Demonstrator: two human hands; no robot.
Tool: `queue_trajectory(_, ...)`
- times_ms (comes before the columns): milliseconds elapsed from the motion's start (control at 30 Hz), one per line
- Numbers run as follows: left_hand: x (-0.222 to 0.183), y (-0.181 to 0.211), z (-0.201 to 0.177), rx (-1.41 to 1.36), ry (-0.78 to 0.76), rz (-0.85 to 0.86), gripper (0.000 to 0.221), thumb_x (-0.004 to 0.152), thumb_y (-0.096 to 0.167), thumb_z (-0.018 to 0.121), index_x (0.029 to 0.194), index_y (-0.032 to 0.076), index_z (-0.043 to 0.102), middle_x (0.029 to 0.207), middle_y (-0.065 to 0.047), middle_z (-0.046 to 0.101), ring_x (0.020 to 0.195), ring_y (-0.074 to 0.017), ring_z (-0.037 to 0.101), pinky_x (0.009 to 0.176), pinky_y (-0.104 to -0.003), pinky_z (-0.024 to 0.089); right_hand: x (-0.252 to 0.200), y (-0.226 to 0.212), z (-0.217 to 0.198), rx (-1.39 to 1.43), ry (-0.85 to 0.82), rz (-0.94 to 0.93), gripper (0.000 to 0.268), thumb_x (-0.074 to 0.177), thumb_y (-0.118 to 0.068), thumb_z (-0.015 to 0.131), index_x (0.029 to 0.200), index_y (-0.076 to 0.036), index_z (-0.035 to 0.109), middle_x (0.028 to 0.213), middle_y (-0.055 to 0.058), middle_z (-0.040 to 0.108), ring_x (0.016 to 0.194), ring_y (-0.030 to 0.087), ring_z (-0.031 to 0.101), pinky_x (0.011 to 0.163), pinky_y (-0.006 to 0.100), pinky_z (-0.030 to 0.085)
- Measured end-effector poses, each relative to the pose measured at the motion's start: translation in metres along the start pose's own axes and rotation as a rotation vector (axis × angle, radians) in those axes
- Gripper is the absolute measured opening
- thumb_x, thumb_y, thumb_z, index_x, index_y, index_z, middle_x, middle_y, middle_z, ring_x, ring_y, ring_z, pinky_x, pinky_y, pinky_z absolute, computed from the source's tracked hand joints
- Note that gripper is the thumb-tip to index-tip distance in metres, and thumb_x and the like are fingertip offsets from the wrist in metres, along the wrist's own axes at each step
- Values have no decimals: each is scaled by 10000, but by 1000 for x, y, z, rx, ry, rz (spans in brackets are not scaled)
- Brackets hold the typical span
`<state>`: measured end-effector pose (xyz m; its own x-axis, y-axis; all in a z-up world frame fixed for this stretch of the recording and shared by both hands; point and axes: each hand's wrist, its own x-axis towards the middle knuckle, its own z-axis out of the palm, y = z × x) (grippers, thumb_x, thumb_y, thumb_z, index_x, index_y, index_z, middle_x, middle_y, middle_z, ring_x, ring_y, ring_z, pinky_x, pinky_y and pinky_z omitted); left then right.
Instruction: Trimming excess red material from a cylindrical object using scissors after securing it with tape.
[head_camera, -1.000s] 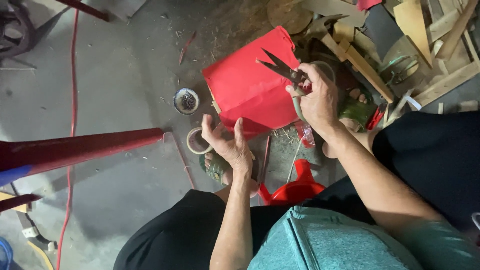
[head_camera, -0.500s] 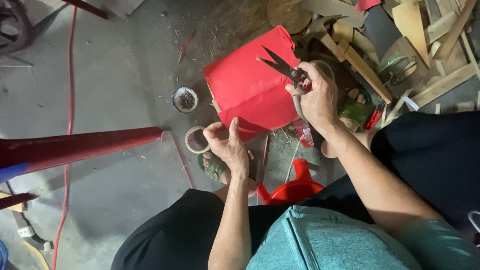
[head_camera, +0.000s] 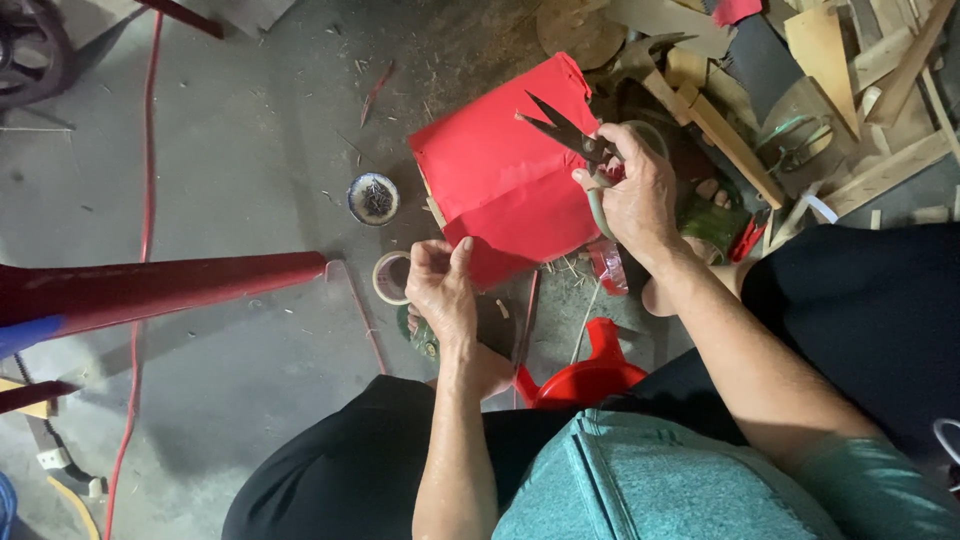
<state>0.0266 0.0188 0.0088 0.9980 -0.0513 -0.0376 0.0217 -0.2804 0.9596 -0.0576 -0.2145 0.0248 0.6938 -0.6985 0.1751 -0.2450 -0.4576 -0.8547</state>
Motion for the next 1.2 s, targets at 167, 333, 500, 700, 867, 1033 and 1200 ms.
queue_trajectory(167, -11, 27, -10, 96, -65, 133, 189, 839, 53, 844, 914, 40, 671, 735, -133, 662, 669, -221, 621, 609, -382, 511, 1, 2, 1, -17, 2, 33, 480, 787, -101, 930, 1196, -140, 682, 992, 101, 678, 796, 274, 627, 721, 377, 524)
queue_trajectory(333, -34, 21, -15, 342, -79, 546, 155, 857, 16, 808, 813, 110, 693, 768, -36, 640, 664, -216, 642, 616, -322, 537, 0, 4, 1, -2, -14, 58, 466, 790, -87, 917, 1188, -138, 680, 987, 110, 679, 786, 279, 628, 720, 390, 526)
queue_trajectory(500, -47, 33, -11, 453, -117, 950, 142, 840, 25, 791, 832, 147, 719, 843, -2, 605, 729, -202, 614, 688, -355, 512, 1, 4, 1, 0, -15, 64, 480, 781, -94, 925, 1193, -134, 683, 981, 113, 672, 776, 274, 626, 712, 385, 525)
queue_trajectory(700, -29, 21, -19, 331, -107, 728, 106, 883, 5, 740, 864, 86, 675, 837, -52, 610, 721, -275, 618, 658, -390, 508, 0, 6, 4, 18, -29, 120, 468, 786, -94, 920, 1187, -153, 686, 956, 84, 666, 769, 221, 610, 705, 341, 513)
queue_trajectory(867, -27, 8, -17, 474, -30, 935, 136, 906, 53, 742, 810, 126, 679, 856, -29, 595, 767, -239, 596, 717, -364, 481, 1, 8, 3, 21, -19, 112, 473, 779, -88, 925, 1185, -147, 691, 947, 82, 646, 771, 223, 610, 692, 338, 501)
queue_trajectory(1033, -35, 19, -10, 503, 64, 1001, 153, 888, 35, 770, 790, 125, 693, 865, -42, 605, 802, -249, 582, 781, -396, 496, 2, 2, -1, 13, -23, 99, 468, 791, -101, 921, 1192, -145, 683, 959, 92, 651, 773, 236, 617, 703, 352, 508)
queue_trajectory(1200, -24, -4, -9, 428, 82, 926, 178, 914, 32, 722, 769, 119, 665, 862, -31, 618, 796, -253, 595, 772, -402, 473, 0, 3, 0, 37, -25, 107, 456, 798, -102, 915, 1187, -148, 683, 959, 79, 641, 771, 218, 612, 703, 335, 503)
